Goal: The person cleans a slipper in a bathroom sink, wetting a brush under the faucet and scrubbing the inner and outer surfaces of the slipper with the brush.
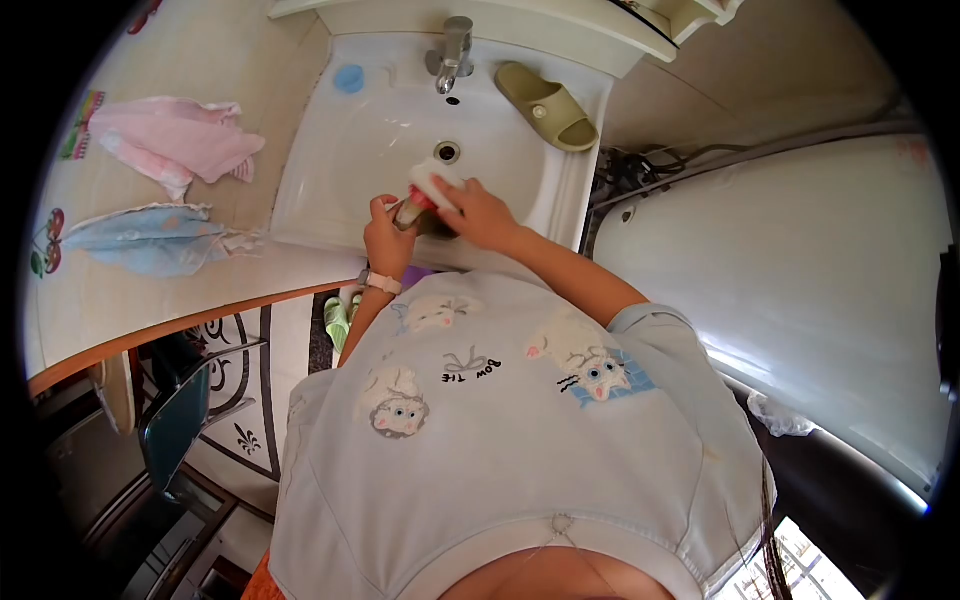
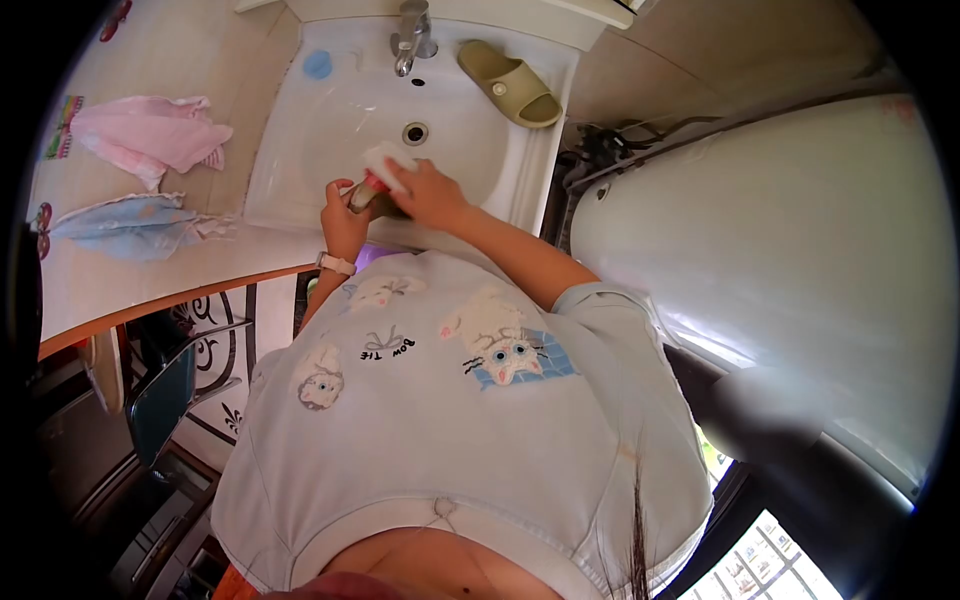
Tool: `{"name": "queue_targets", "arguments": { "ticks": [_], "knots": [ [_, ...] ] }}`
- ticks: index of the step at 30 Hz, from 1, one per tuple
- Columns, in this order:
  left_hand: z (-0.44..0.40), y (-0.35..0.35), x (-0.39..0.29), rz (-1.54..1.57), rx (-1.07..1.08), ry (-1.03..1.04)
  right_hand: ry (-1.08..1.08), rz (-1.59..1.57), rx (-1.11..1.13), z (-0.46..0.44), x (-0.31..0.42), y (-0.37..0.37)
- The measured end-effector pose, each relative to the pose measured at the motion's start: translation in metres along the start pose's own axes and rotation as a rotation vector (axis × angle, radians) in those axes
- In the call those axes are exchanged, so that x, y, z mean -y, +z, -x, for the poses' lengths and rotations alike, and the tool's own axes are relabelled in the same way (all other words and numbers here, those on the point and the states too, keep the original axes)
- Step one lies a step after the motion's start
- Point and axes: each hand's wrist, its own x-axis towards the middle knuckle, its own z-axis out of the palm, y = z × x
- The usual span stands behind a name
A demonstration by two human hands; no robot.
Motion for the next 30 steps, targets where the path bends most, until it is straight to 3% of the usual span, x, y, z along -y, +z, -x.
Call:
{"name": "queue_targets", "arguments": {
  "ticks": [1,3,7,9,10,12,13,16,18,19,21,23,25,27,29,30],
  "knots": [
    [0.005,0.001,0.006,-0.006,-0.032,0.038,0.000,-0.003,0.002,-0.007,-0.019,0.005],
    [0.016,-0.002,0.015,0.002,-0.055,-0.002,0.344,0.059,0.082,-0.016,-0.060,0.022],
    [0.015,-0.008,0.017,0.059,-0.091,0.051,0.336,-0.085,0.168,-0.001,-0.068,0.033],
    [0.010,-0.015,0.017,0.024,-0.032,-0.056,0.171,-0.029,0.058,0.014,-0.028,0.028],
    [0.011,-0.012,0.023,0.067,-0.025,-0.007,0.173,-0.028,0.058,0.019,-0.012,0.024],
    [0.013,-0.010,0.019,0.050,0.004,0.001,-0.126,-0.083,0.021,0.024,0.007,0.020],
    [0.017,-0.012,0.018,0.028,0.039,0.007,-0.125,-0.090,0.022,0.020,0.003,0.026],
    [0.026,-0.013,0.028,0.161,0.030,-0.088,0.003,0.067,-0.071,-0.006,-0.030,0.039],
    [0.028,-0.011,0.019,0.142,0.005,-0.063,0.327,-0.008,-0.028,-0.016,-0.046,0.027],
    [0.029,-0.011,0.014,0.121,-0.011,-0.043,0.324,-0.009,-0.025,-0.016,-0.041,0.029],
    [0.025,-0.008,0.017,0.102,-0.008,-0.023,0.058,0.115,-0.066,-0.008,-0.019,0.034],
    [0.028,-0.013,0.019,0.078,-0.001,-0.011,0.005,0.077,0.054,0.014,0.028,0.022],
    [0.028,-0.021,0.019,0.200,0.143,-0.301,-0.219,0.052,0.158,0.019,0.044,0.018],
    [0.032,-0.018,0.028,0.184,0.087,-0.230,-0.227,0.133,0.095,0.008,0.022,0.026],
    [0.039,-0.011,0.035,0.168,-0.008,-0.080,0.151,0.154,0.009,-0.010,0.002,0.021],
    [0.039,-0.010,0.027,0.068,-0.003,-0.095,0.217,0.130,0.030,-0.013,0.001,0.019]
  ]
}}
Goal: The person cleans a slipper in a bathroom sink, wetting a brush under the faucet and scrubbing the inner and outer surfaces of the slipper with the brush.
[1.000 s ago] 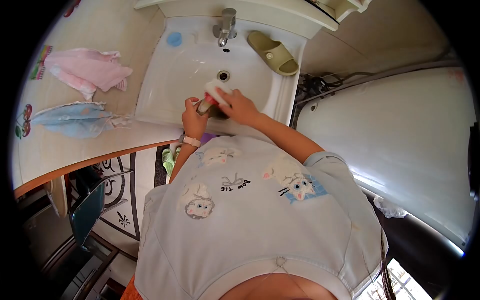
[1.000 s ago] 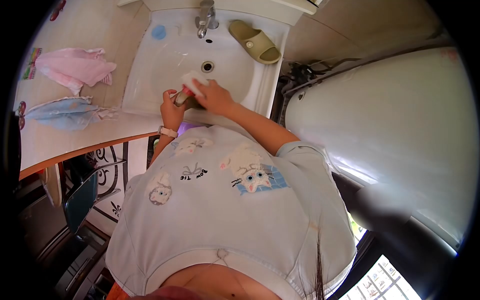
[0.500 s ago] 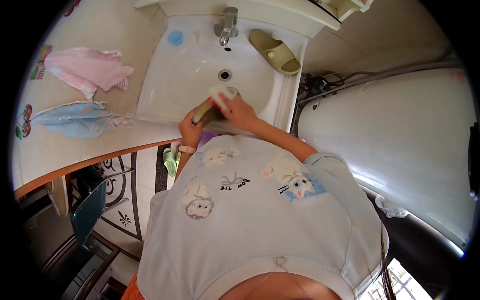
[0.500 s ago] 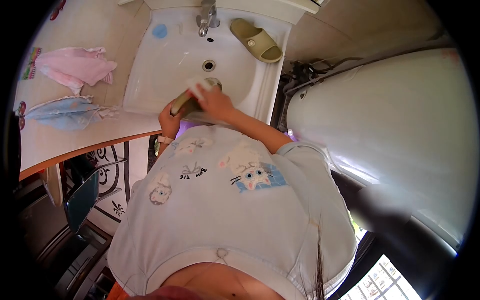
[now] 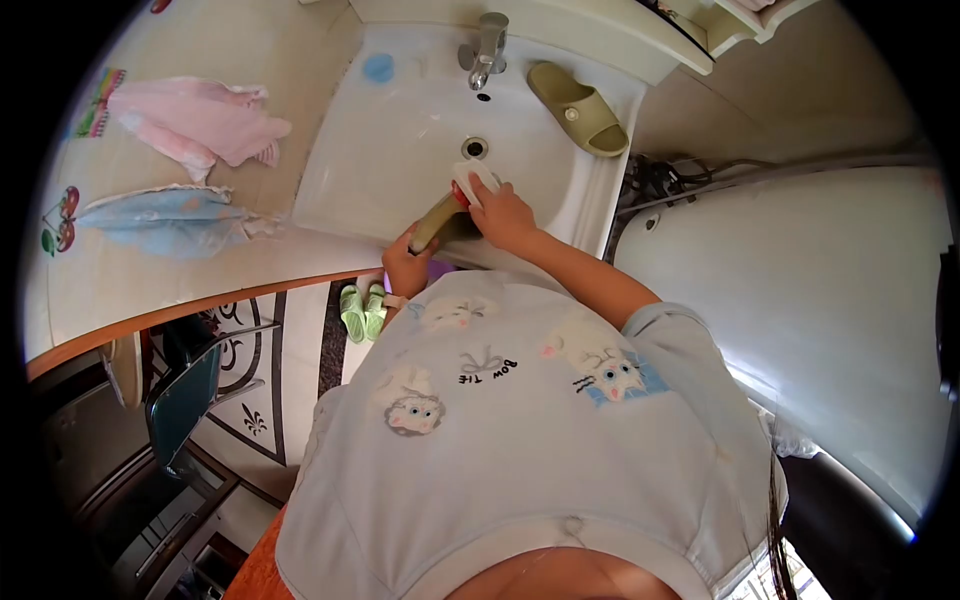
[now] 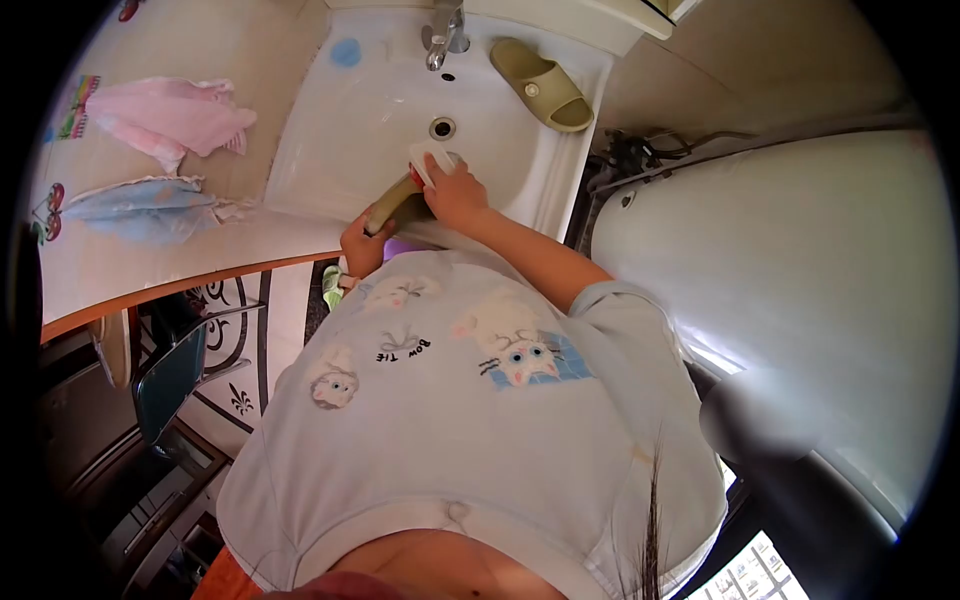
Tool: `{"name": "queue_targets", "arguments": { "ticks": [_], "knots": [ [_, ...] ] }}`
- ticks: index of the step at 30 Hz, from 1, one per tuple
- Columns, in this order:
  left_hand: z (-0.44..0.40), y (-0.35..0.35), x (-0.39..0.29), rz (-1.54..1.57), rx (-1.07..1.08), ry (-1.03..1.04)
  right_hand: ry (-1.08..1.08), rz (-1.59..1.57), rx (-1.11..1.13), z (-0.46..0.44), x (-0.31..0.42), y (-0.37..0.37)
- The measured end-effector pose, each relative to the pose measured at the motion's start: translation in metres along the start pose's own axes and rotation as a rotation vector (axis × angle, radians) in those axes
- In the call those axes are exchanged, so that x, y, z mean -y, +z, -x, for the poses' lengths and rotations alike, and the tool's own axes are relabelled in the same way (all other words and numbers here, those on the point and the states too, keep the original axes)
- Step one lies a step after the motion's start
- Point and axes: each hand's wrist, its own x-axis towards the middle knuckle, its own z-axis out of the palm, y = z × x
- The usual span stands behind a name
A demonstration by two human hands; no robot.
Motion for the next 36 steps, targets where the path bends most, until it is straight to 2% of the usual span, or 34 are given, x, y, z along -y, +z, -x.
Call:
{"name": "queue_targets", "arguments": {
  "ticks": [1,3,4,5,7,8,9,11,13,15,16,18,19,20,21,23,24,26,27,28,29,30,33,35,36],
  "knots": [
    [-0.003,0.001,0.002,0.000,-0.002,0.004,-0.002,0.000,-0.004,0.004,0.010,-0.007],
    [-0.005,0.002,0.011,0.075,-0.026,-0.010,-0.214,0.045,0.112,0.028,0.034,-0.012],
    [-0.007,-0.008,0.011,-0.018,0.116,-0.087,-0.423,-0.032,0.091,0.037,0.035,0.001],
    [-0.004,-0.001,0.030,0.192,0.025,-0.047,-0.420,-0.031,0.089,0.035,0.030,0.005],
    [0.003,-0.009,0.006,0.094,0.037,-0.089,-0.474,-0.019,-0.007,0.032,0.028,0.006],
    [0.001,-0.007,0.005,0.093,0.037,-0.090,-0.233,0.006,-0.016,0.022,0.025,0.009],
    [0.000,-0.006,0.005,0.063,0.003,-0.072,-0.229,0.002,-0.010,0.011,0.021,0.009],
    [0.000,-0.005,0.008,0.030,-0.028,-0.054,-0.014,-0.002,-0.135,-0.006,0.015,0.010],
    [-0.012,-0.006,0.013,-0.011,-0.038,-0.015,-0.010,-0.033,-0.151,0.003,0.035,0.009],
    [-0.013,-0.008,0.020,0.015,-0.005,0.003,-0.396,-0.023,-0.034,0.026,0.054,0.010],
    [-0.007,-0.009,0.028,-0.013,0.000,0.012,-0.392,-0.026,-0.033,0.029,0.052,0.011],
    [0.001,-0.017,0.038,-0.149,0.067,0.034,-0.526,0.023,-0.113,0.031,0.042,0.016],
    [0.003,-0.016,0.026,-0.068,-0.053,0.122,-0.501,0.208,-0.215,0.021,0.028,0.020],
    [0.008,-0.020,0.012,-0.001,-0.025,0.015,-0.481,0.398,-0.317,0.004,0.011,0.019],
    [0.008,-0.023,-0.004,0.069,-0.006,-0.083,-0.486,0.403,-0.314,-0.008,0.001,0.010],
    [0.003,-0.019,-0.004,0.019,-0.012,-0.062,0.226,-0.143,-0.015,-0.022,-0.008,-0.004],
    [0.000,-0.019,-0.003,-0.030,-0.013,-0.037,0.224,-0.145,-0.013,-0.016,-0.002,0.000],
    [-0.007,-0.019,0.002,0.006,-0.029,-0.015,-0.159,-0.002,-0.063,0.004,0.011,0.007],
    [-0.008,-0.021,0.004,0.040,-0.035,0.001,-0.157,-0.001,-0.060,0.010,0.011,0.007],
    [-0.007,-0.022,0.006,0.139,-0.004,-0.108,-0.288,-0.023,0.001,0.016,0.011,0.008],
    [-0.003,-0.021,0.008,0.135,-0.005,-0.108,-0.423,-0.048,0.055,0.017,0.011,0.009],
    [0.001,-0.020,0.011,0.166,-0.030,-0.114,-0.427,-0.053,0.051,0.011,0.007,0.007],
    [0.008,-0.018,0.013,0.174,-0.072,-0.102,0.073,-0.045,-0.013,-0.018,-0.016,-0.006],
    [0.002,-0.016,0.014,0.068,-0.101,-0.059,0.099,-0.057,-0.007,-0.022,-0.021,0.001],
    [-0.001,-0.018,0.010,0.069,-0.092,-0.049,-0.046,-0.062,-0.080,-0.016,-0.016,0.011]
  ]
}}
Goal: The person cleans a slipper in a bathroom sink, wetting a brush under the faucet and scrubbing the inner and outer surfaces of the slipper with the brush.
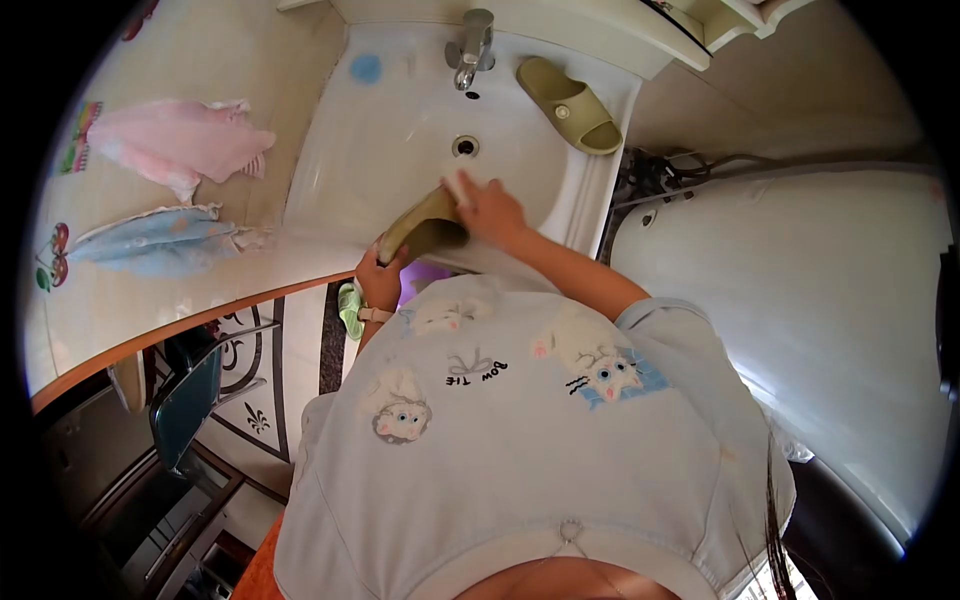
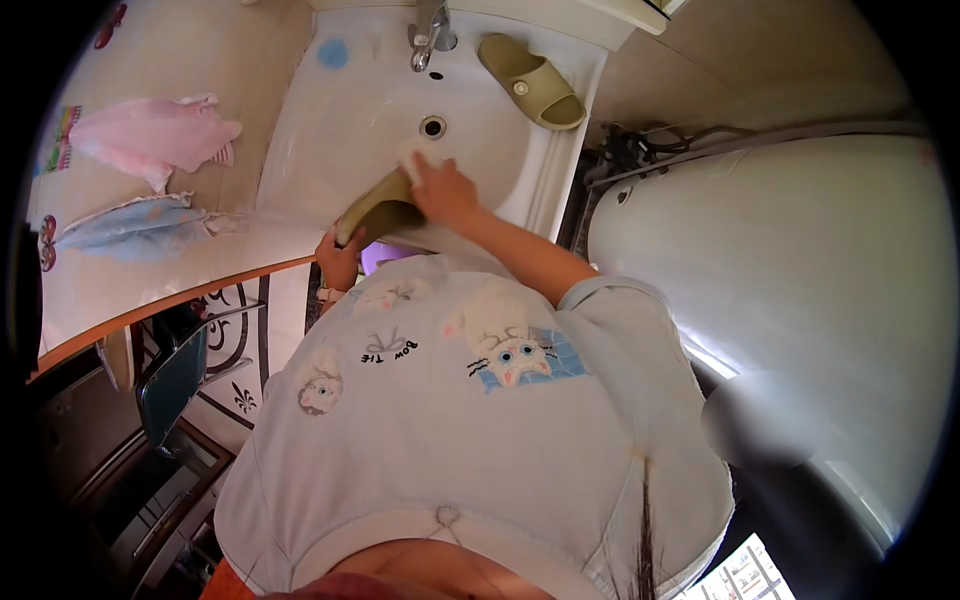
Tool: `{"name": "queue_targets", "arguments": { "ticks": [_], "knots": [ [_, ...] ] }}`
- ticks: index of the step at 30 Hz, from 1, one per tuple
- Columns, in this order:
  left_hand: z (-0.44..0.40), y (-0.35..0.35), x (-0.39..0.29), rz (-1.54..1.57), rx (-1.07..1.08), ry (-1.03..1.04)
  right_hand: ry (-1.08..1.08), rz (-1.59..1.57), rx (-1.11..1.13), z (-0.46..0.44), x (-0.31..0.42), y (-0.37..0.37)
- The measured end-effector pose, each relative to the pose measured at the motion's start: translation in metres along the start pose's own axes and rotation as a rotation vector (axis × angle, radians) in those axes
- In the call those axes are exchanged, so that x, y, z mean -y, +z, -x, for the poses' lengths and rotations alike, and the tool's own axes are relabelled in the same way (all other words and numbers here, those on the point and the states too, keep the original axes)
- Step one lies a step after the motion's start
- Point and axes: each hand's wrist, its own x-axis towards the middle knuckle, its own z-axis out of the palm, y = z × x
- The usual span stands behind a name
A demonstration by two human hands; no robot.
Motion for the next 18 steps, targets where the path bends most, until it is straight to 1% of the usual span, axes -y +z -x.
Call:
{"name": "queue_targets", "arguments": {
  "ticks": [1,2,3,5,6,7,9,10,11,12,13,15,16,17,18],
  "knots": [
    [-0.003,0.000,0.000,0.001,0.003,0.000,-0.143,-0.010,-0.060,0.012,0.016,-0.001],
    [-0.006,-0.001,0.002,-0.014,0.029,-0.011,-0.187,-0.052,0.062,0.022,0.030,-0.005],
    [-0.007,-0.001,0.003,-0.029,0.052,-0.023,-0.188,-0.051,0.067,0.028,0.033,-0.007],
    [-0.003,-0.003,0.009,0.001,0.052,-0.046,-0.261,-0.121,0.126,0.033,0.039,-0.006],
    [0.000,-0.004,0.012,0.037,0.053,-0.070,-0.251,-0.040,-0.052,0.023,0.023,0.010],
    [0.003,-0.004,0.013,0.075,0.053,-0.096,-0.257,-0.045,-0.051,0.010,0.009,0.009],
    [0.003,-0.002,0.009,0.106,0.038,-0.093,0.237,-0.084,0.000,-0.009,-0.008,-0.002],
    [0.002,-0.001,0.008,0.080,0.030,-0.046,0.236,-0.084,-0.001,-0.007,-0.006,0.000],
    [0.000,0.001,0.007,0.056,0.023,0.005,0.158,-0.065,0.004,-0.002,-0.002,0.002],
    [-0.005,0.001,0.001,0.063,0.022,0.011,0.081,-0.041,0.008,0.003,0.003,0.001],
    [-0.009,0.000,-0.009,0.032,0.053,-0.010,0.083,-0.033,0.006,0.011,0.012,-0.001],
    [-0.007,0.000,-0.012,0.001,0.088,-0.033,-0.260,-0.106,0.086,0.027,0.035,-0.006],
    [-0.005,0.000,-0.009,0.018,0.084,-0.016,-0.309,-0.148,0.153,0.033,0.039,-0.017],
    [-0.004,-0.003,-0.007,0.034,0.079,0.004,-0.313,-0.148,0.146,0.026,0.024,-0.008],
    [-0.001,-0.005,-0.007,0.060,0.073,-0.003,-0.308,-0.154,0.043,0.012,-0.001,0.009]
  ]
}}
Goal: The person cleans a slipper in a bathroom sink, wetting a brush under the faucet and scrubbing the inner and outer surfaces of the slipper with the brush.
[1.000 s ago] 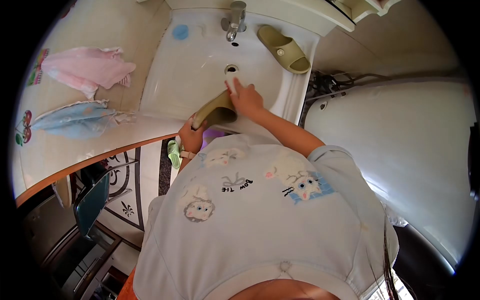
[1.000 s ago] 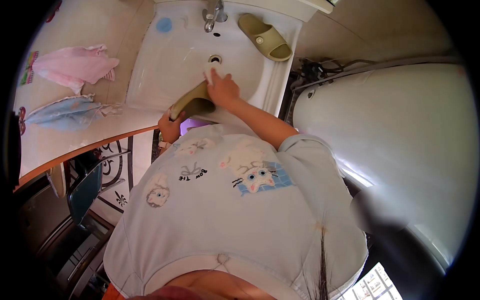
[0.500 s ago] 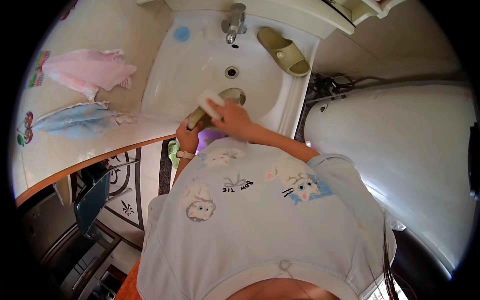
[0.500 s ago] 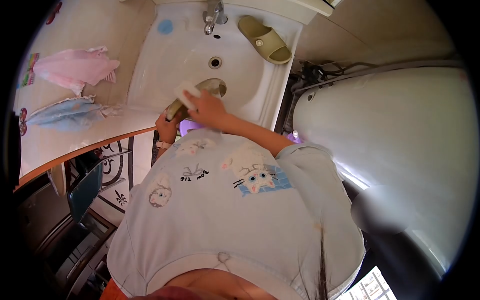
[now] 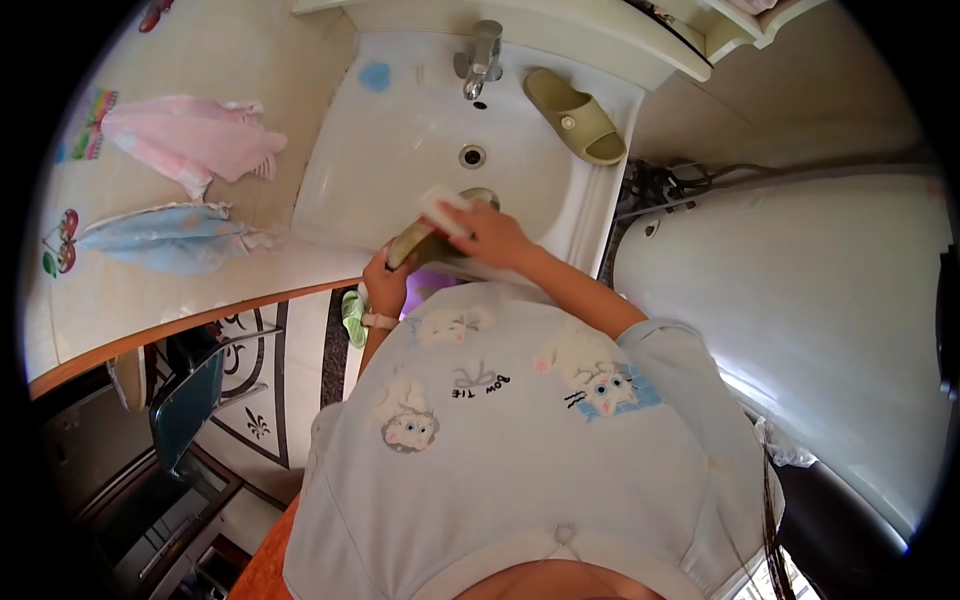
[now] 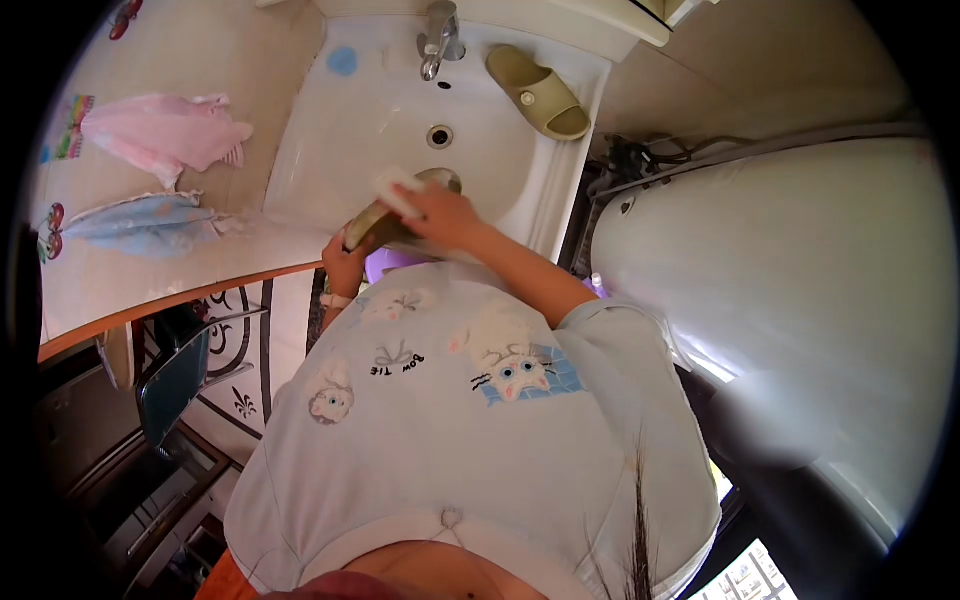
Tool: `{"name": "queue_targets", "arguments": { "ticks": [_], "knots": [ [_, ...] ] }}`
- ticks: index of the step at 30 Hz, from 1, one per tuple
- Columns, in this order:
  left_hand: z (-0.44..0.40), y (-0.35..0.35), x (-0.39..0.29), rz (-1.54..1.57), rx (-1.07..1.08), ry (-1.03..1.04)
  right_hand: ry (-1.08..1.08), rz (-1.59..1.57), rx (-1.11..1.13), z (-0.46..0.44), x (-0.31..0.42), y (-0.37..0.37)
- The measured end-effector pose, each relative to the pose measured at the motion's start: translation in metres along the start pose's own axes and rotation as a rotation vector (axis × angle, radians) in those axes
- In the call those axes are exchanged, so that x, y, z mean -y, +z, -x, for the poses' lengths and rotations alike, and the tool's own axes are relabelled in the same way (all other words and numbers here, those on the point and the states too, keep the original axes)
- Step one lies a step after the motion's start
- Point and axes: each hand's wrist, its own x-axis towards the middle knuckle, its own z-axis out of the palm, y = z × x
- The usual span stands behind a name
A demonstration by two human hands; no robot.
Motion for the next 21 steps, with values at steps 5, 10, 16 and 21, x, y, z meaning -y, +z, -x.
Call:
{"name": "queue_targets", "arguments": {
  "ticks": [5,10,16,21],
  "knots": [
    [-0.005,0.000,0.001,-0.028,-0.026,-0.014,0.529,-0.323,0.205,-0.012,-0.029,-0.039],
    [-0.008,0.003,0.000,-0.009,0.031,0.022,-0.035,0.026,0.145,0.012,0.036,-0.013],
    [0.000,-0.001,0.004,0.015,0.040,-0.091,0.548,-0.103,0.097,-0.018,-0.015,-0.033],
    [-0.015,0.010,-0.019,-0.179,0.056,0.072,0.062,0.131,-0.006,0.010,0.044,-0.014]
  ]
}}
